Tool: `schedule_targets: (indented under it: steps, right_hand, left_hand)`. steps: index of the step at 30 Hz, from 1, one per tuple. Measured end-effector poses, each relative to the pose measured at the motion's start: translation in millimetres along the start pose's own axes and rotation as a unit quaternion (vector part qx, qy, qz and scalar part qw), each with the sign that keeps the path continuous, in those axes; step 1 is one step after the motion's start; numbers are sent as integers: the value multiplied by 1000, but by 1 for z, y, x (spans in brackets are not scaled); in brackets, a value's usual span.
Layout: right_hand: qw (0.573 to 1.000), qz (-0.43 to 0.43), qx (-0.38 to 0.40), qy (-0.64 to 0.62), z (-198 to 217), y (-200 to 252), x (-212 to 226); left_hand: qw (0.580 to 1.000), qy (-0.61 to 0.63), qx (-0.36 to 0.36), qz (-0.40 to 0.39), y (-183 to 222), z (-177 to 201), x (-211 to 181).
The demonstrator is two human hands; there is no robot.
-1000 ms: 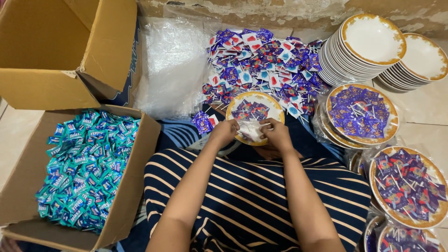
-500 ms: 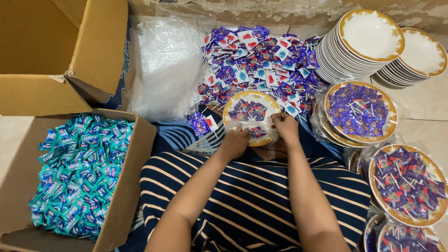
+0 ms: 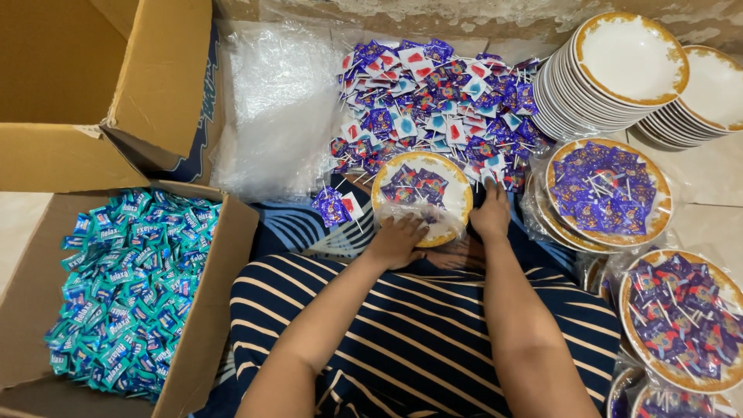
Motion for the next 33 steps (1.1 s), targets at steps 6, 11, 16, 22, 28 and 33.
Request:
schedule_targets:
  steps: [6, 11, 16, 22, 28, 33]
  right_hand:
    - [990, -12, -141, 18, -21, -37, -45]
    - [968, 12, -241, -69, -13, -45, -46]
    - [968, 40, -127, -211, 16, 10, 17]
    - [907, 204, 314, -194, 13, 106, 108]
    - [958, 155, 236, 41, -68, 43, 75]
    - [949, 106, 266, 130, -73, 29, 62]
  left_hand:
    - [999, 10, 11, 43, -7, -5, 14]
    - [999, 38, 14, 29, -5, 0, 18]
    - [977, 211, 10, 15, 3, 11, 32]
    - [957, 272, -24, 94, -10, -3, 70]
    - [960, 245, -37, 130, 5, 5, 70]
    - [959, 10, -282, -16, 13, 3, 24]
Point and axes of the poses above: each hand's wrist, its own y-axis away from the middle knuckle, its own z-axis out of the back of the hand, x = y × z, the point moved 5 cm from there along -y, towards the middle knuckle, and after that the axes turned 15 degrees about x, right-handed, at the moved point
